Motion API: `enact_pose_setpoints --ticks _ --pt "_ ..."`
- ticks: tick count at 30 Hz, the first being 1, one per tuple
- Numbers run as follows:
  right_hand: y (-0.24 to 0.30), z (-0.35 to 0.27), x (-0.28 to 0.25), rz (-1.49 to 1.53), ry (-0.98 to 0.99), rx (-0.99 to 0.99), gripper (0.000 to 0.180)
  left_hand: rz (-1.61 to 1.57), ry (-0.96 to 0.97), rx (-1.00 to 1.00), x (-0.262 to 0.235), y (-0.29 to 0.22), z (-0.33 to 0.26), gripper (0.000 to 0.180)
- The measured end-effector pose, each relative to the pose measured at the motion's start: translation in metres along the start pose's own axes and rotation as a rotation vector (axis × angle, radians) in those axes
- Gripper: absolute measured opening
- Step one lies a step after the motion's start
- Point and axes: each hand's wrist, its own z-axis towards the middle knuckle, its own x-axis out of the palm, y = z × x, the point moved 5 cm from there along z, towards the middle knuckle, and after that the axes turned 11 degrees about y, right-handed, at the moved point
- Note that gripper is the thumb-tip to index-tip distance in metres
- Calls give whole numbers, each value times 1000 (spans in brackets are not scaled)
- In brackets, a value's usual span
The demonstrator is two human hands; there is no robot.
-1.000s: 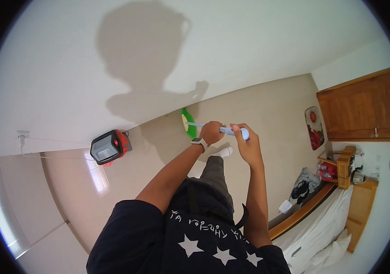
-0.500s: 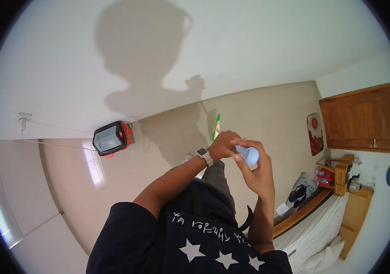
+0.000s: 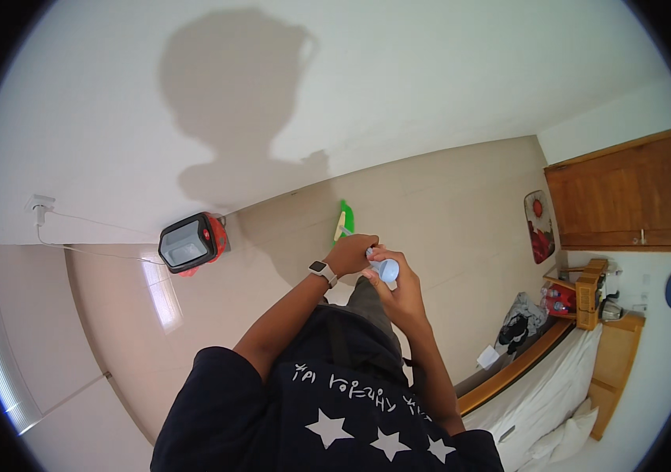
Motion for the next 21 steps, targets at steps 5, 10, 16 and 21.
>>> enact_pose_setpoints --ticks 5,10,16,21 --pt "39 -7 -1 5 -80 42 27 -2 -44 85 -33 -34 -7 28" --pt "69 -11 -15 -42 -97 11 27 -124 -32 75 -43 -62 -5 21" --pt "95 -13 -26 -187 -96 -10 25 -240 -56 50 -45 -87 -21 25" --pt "80 -8 -24 -251 -2 26 22 -364 -91 -2 -13 -62 -31 29"
